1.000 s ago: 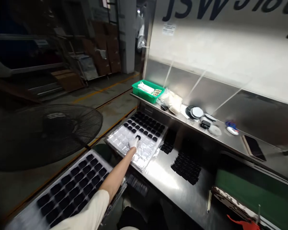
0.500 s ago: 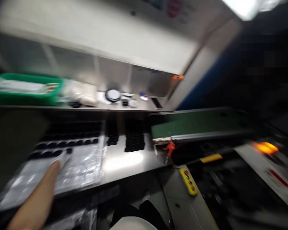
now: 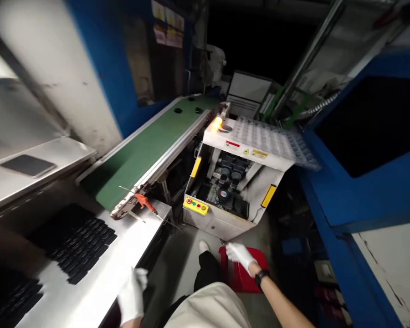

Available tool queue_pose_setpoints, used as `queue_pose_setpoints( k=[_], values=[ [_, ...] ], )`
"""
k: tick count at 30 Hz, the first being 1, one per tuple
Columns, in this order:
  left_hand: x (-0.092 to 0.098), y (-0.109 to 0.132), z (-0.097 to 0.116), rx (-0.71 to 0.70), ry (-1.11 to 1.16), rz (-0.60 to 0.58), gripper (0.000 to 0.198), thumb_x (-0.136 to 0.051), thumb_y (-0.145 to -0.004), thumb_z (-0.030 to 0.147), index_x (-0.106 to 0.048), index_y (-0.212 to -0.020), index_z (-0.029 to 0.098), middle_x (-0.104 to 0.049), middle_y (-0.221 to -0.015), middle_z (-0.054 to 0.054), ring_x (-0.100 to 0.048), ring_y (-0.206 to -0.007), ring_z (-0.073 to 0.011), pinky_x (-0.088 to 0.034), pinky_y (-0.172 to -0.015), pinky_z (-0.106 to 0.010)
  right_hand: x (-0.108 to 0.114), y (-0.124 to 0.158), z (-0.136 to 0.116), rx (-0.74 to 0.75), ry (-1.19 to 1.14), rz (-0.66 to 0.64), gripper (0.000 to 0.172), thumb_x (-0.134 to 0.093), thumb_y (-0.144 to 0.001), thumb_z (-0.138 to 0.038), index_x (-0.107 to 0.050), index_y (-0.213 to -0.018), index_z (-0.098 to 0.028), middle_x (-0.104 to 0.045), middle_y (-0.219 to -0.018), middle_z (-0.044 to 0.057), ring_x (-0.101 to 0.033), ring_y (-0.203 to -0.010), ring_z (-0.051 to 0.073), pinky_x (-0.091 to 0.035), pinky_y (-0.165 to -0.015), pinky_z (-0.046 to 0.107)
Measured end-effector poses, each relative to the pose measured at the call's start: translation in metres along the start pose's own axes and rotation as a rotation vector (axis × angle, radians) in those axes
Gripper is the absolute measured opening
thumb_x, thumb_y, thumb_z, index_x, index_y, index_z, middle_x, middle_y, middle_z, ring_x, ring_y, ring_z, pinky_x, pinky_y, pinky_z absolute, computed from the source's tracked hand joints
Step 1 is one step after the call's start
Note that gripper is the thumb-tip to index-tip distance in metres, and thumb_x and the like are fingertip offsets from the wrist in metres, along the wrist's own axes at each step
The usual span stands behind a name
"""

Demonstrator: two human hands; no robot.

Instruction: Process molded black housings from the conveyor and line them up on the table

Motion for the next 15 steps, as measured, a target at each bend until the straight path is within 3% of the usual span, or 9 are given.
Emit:
queue_pose_setpoints(
  k=[3,4,6,8,11,13,15],
  values=[
    [-0.104,0.026,-0.011,0.103,0.089,-0.231,0.084,-0.06,-0.085,0.098,-0.072,-0.069,0.016,-0.056,-0.056,-0.001,-0.047,-0.054,-0.0153,-0.036,-0.055,-0.029,0.072,-0.115,0.004,0.024,-0.087,0.173,0.04,-0.078,-0.096,-0.054,-0.076,-0.098,-0.015,-0.079,-0.093,0.009,-0.076,-0.083,0.023,-0.066,-0.084,0.042],
    [-0.134,0.032,-0.012,0.124,0.077,-0.269,0.082,-0.064,-0.084,0.096,-0.072,-0.068,0.016,-0.056,-0.056,-0.001,-0.047,-0.055,-0.0153,-0.036,-0.056,-0.028,0.099,-0.154,0.0,0.054,-0.108,0.25,0.043,-0.077,-0.092,-0.057,-0.076,-0.097,-0.014,-0.08,-0.094,0.011,-0.076,-0.084,0.025,-0.066,-0.087,0.044],
    [-0.182,0.039,-0.014,0.164,0.015,-0.277,0.082,-0.065,-0.083,0.096,-0.071,-0.065,0.016,-0.055,-0.055,-0.002,-0.047,-0.055,-0.016,-0.036,-0.056,-0.029,0.151,-0.231,-0.013,0.14,-0.133,0.421,0.052,-0.073,-0.088,-0.062,-0.077,-0.108,-0.014,-0.082,-0.113,0.018,-0.077,-0.103,0.029,-0.063,-0.1,0.046],
    [-0.215,0.044,-0.017,0.199,-0.037,-0.228,0.084,-0.065,-0.081,0.098,-0.069,-0.061,0.016,-0.053,-0.053,-0.002,-0.046,-0.054,-0.0162,-0.036,-0.056,-0.029,0.19,-0.299,-0.025,0.234,-0.142,0.535,0.062,-0.071,-0.087,-0.064,-0.073,-0.125,-0.014,-0.076,-0.14,0.021,-0.07,-0.129,0.029,-0.056,-0.116,0.045],
    [-0.248,0.057,-0.031,0.287,-0.078,-0.145,0.082,-0.061,-0.087,0.095,-0.068,-0.062,0.017,-0.05,-0.052,0.0,-0.042,-0.053,-0.0148,-0.034,-0.056,-0.028,0.208,-0.383,-0.028,0.323,-0.132,0.45,0.065,-0.081,-0.08,-0.057,-0.074,-0.129,-0.015,-0.074,-0.146,0.02,-0.067,-0.136,0.028,-0.051,-0.123,0.044],
    [-0.267,0.07,-0.043,0.37,-0.092,-0.116,0.081,-0.06,-0.089,0.093,-0.066,-0.061,0.018,-0.047,-0.051,0.001,-0.04,-0.051,-0.0139,-0.033,-0.054,-0.027,0.199,-0.421,-0.019,0.339,-0.125,0.285,0.057,-0.087,-0.074,-0.052,-0.079,-0.117,-0.015,-0.082,-0.129,0.018,-0.074,-0.123,0.028,-0.056,-0.118,0.045],
    [-0.289,0.083,-0.056,0.446,-0.086,-0.116,0.081,-0.061,-0.088,0.094,-0.065,-0.059,0.018,-0.046,-0.049,0.001,-0.038,-0.049,-0.0132,-0.031,-0.052,-0.027,0.186,-0.44,-0.008,0.342,-0.12,0.144,0.048,-0.089,-0.075,-0.049,-0.081,-0.108,-0.015,-0.085,-0.116,0.015,-0.077,-0.112,0.027,-0.06,-0.113,0.045]
  ],
)
Point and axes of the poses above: each hand's wrist, its own y-axis away from the middle knuckle, its own x-axis out of the back of the hand, z = x × y, the point moved 8 cm from there along -y, towards the middle knuckle
